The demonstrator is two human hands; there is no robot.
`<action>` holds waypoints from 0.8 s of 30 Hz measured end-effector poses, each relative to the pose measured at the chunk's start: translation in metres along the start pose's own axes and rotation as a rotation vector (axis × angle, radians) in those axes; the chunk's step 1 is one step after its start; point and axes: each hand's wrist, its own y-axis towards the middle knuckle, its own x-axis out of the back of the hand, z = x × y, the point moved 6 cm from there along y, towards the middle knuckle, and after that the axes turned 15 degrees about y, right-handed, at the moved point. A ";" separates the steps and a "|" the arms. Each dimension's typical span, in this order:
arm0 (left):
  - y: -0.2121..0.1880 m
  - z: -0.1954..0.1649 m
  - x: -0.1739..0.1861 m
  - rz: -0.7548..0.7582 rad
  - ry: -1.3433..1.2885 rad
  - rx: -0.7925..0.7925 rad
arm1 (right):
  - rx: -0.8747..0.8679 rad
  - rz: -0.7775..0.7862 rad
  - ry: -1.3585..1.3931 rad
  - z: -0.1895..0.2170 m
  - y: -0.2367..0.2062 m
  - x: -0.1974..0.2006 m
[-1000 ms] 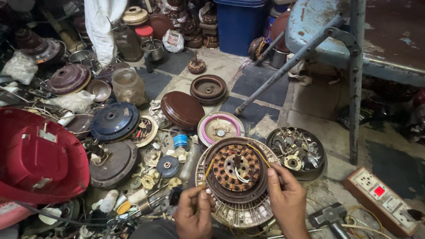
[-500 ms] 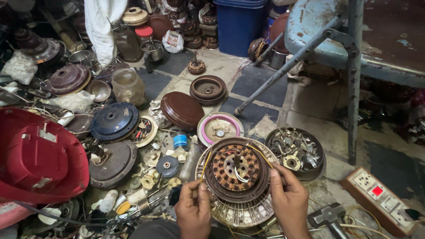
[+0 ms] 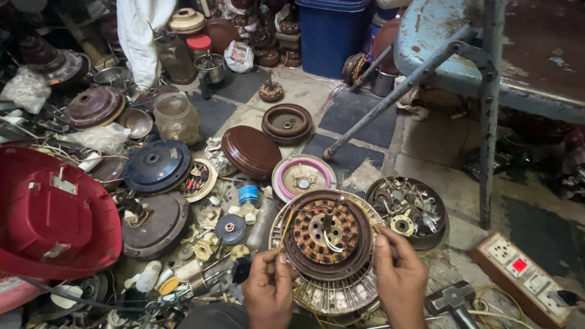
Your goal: The person sits on the floor of a cluttered repair workshop and works on a ceiling fan motor stator, pressing and routing wires into the slots around the winding. They reposition the motor, adjust the wire ends by hand, and later handle a yellow wire near the motor.
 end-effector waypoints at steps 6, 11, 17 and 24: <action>0.001 -0.001 0.006 -0.072 0.087 0.009 | 0.209 0.094 -0.039 0.023 -0.016 -0.017; 0.004 -0.008 0.012 -0.083 0.092 -0.063 | 0.203 0.102 -0.168 0.028 -0.024 -0.036; 0.007 -0.014 0.017 -0.086 0.144 -0.098 | 0.207 0.084 -0.197 0.032 -0.029 -0.040; 0.007 -0.015 0.015 -0.032 0.140 -0.034 | 0.272 0.149 -0.129 0.027 -0.033 -0.035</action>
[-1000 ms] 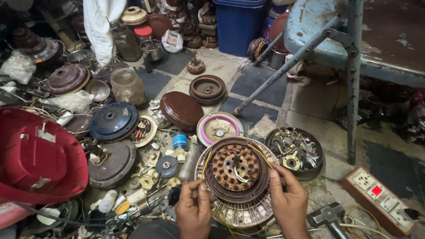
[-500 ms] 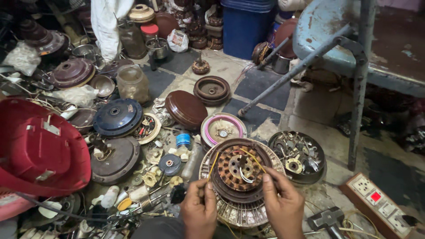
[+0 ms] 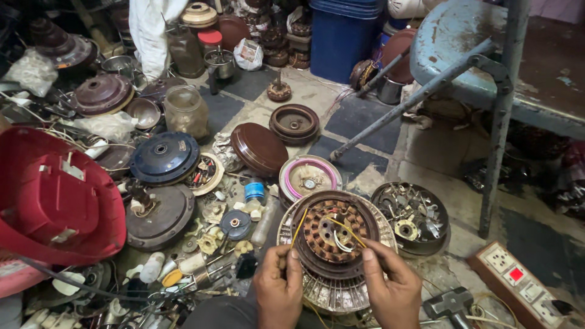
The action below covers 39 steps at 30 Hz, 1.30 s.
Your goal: The person sits on the floor of a cluttered repair workshop and works on a ceiling fan motor stator, pressing and routing wires into the slots around the winding. They reposition the motor, adjust the wire ends by hand, and later handle a yellow wire near the motor.
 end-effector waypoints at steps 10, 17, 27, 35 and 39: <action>-0.001 0.000 -0.002 -0.011 0.003 0.002 | -0.326 -0.111 0.043 -0.032 0.006 0.020; -0.002 0.000 -0.006 -0.001 -0.047 -0.004 | -0.280 -0.136 0.082 -0.029 0.006 0.022; 0.000 0.006 0.027 0.110 0.316 0.089 | -0.434 -0.174 0.099 -0.047 0.004 0.029; 0.001 -0.005 0.017 0.307 0.573 0.087 | -0.346 -0.094 0.080 -0.047 0.002 0.026; 0.001 -0.005 0.015 0.339 0.546 0.081 | -0.348 -0.090 0.105 -0.045 0.002 0.025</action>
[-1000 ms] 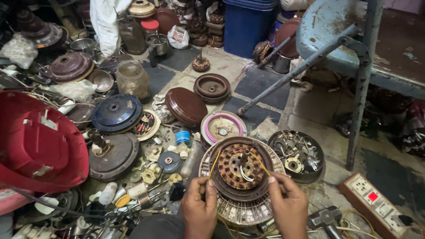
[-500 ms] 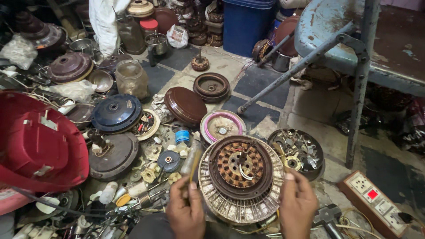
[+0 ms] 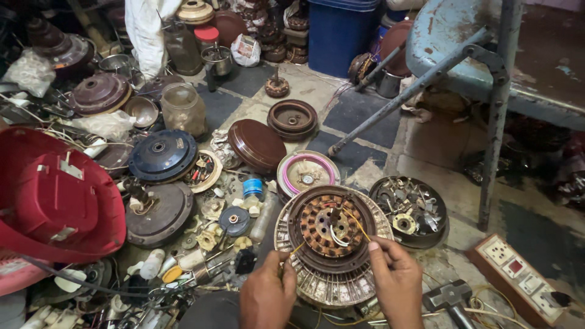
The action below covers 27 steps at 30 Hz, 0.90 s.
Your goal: The person sits on the floor of a cluttered repair workshop and works on a ceiling fan motor stator, pressing and routing wires into the slots around the winding. They reposition the motor, adjust the wire ends by hand, and later handle a yellow wire near the motor.
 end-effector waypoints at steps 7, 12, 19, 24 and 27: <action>0.000 -0.003 -0.007 -0.074 0.023 -0.055 | -0.016 -0.010 0.093 -0.009 0.001 0.002; 0.001 0.001 -0.012 -0.018 0.010 -0.021 | 0.011 0.019 0.057 -0.012 0.003 0.006; 0.000 0.002 -0.014 -0.030 -0.018 -0.021 | 0.088 -0.021 0.166 -0.006 0.006 0.007; 0.001 -0.002 -0.011 -0.001 -0.021 -0.035 | 0.036 -0.070 0.163 -0.005 0.010 0.003; 0.000 -0.004 -0.010 0.001 -0.018 -0.036 | 0.124 -0.047 0.156 0.004 0.010 -0.001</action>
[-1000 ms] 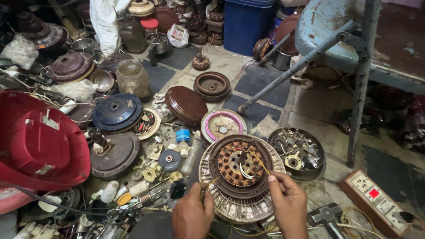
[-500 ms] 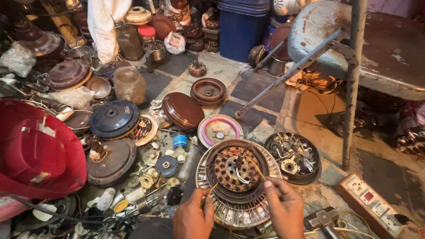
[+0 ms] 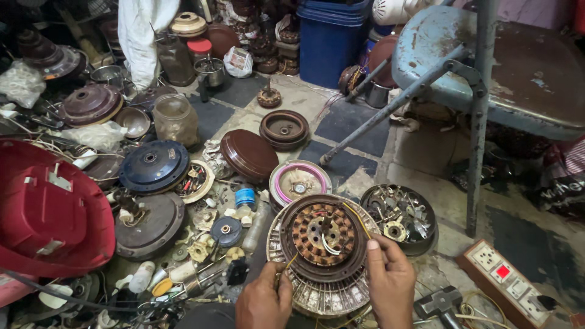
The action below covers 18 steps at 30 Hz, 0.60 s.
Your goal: The person sits on the floor of a cluttered repair workshop and works on a ceiling fan motor stator, pressing and routing wires into the slots around the winding. They reposition the motor, adjust the wire ends by hand, and later handle a yellow wire near the motor.
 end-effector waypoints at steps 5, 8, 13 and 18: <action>-0.003 0.016 -0.014 -0.003 -0.074 0.091 | -0.062 -0.090 0.088 0.000 -0.004 0.007; -0.014 0.024 -0.041 -0.026 -0.584 0.129 | -0.017 -0.073 0.136 -0.001 -0.022 0.013; -0.053 0.011 -0.110 0.086 -1.518 0.167 | 0.061 0.251 -0.058 -0.024 -0.085 -0.010; -0.067 0.020 -0.129 0.390 -1.602 0.368 | 0.286 0.231 0.016 -0.035 -0.116 -0.028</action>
